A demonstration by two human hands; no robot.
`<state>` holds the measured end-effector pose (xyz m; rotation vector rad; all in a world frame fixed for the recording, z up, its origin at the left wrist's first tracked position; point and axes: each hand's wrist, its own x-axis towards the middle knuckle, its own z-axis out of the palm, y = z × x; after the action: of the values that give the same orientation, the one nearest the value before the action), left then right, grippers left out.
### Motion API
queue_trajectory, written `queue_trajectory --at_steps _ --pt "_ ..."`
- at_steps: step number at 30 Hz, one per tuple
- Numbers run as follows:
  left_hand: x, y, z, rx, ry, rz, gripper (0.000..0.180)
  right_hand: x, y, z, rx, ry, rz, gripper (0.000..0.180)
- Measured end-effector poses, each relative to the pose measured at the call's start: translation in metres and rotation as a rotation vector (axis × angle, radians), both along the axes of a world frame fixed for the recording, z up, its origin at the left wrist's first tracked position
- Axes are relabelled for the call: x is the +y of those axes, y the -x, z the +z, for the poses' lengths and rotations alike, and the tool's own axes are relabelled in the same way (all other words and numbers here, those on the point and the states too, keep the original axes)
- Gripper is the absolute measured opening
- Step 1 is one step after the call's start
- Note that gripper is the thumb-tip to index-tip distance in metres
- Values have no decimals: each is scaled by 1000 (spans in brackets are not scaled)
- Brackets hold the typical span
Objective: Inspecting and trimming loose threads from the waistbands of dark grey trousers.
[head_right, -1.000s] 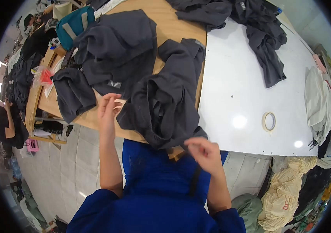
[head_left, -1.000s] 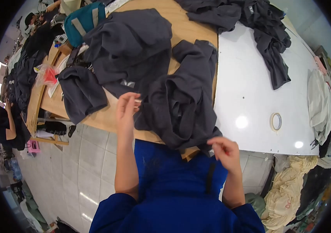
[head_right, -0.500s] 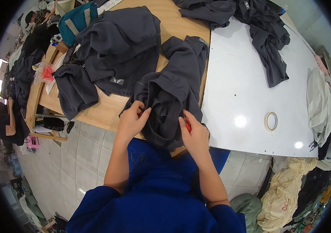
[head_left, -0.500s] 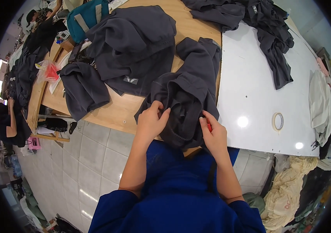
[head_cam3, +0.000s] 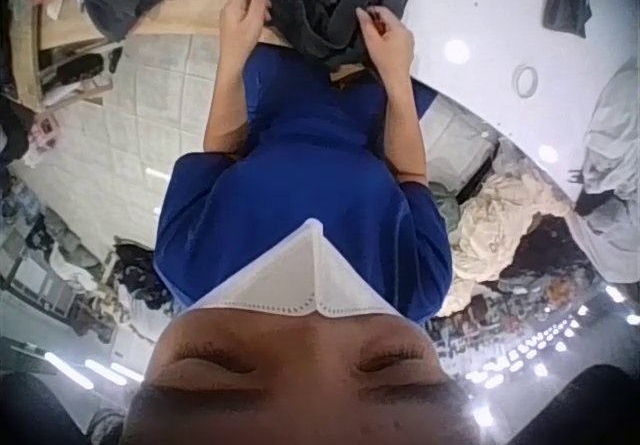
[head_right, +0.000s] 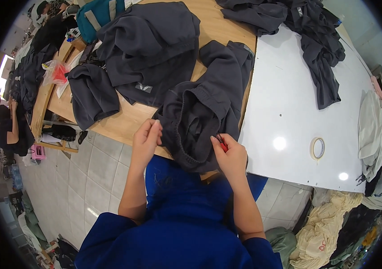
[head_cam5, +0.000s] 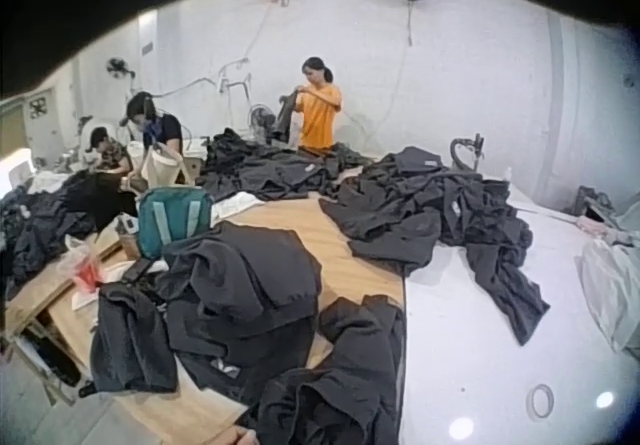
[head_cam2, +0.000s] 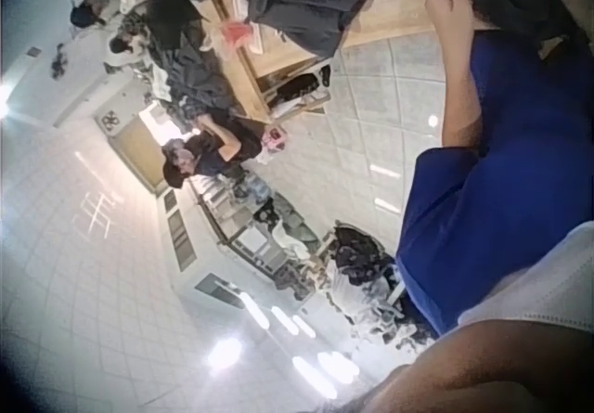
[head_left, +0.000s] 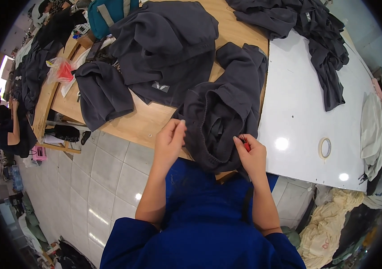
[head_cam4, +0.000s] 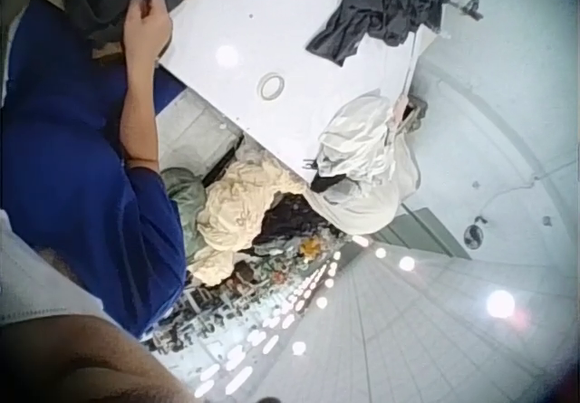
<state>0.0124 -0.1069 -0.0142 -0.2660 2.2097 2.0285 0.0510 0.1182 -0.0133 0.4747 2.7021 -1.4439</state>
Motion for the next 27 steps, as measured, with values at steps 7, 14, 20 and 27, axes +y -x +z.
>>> queue_trajectory --at_steps 7,14,20,27 --pt "23 16 -22 410 802 -132 29 2 -9 -9 178 70 -79 26" --pt "34 -7 -22 352 942 -87 50 -9 -12 30 339 433 -5 42" --pt "24 -11 -16 390 780 -70 32 -23 -10 32 195 642 221 36" --pt "33 -24 6 478 487 -97 29 -56 2 18 424 331 247 26"
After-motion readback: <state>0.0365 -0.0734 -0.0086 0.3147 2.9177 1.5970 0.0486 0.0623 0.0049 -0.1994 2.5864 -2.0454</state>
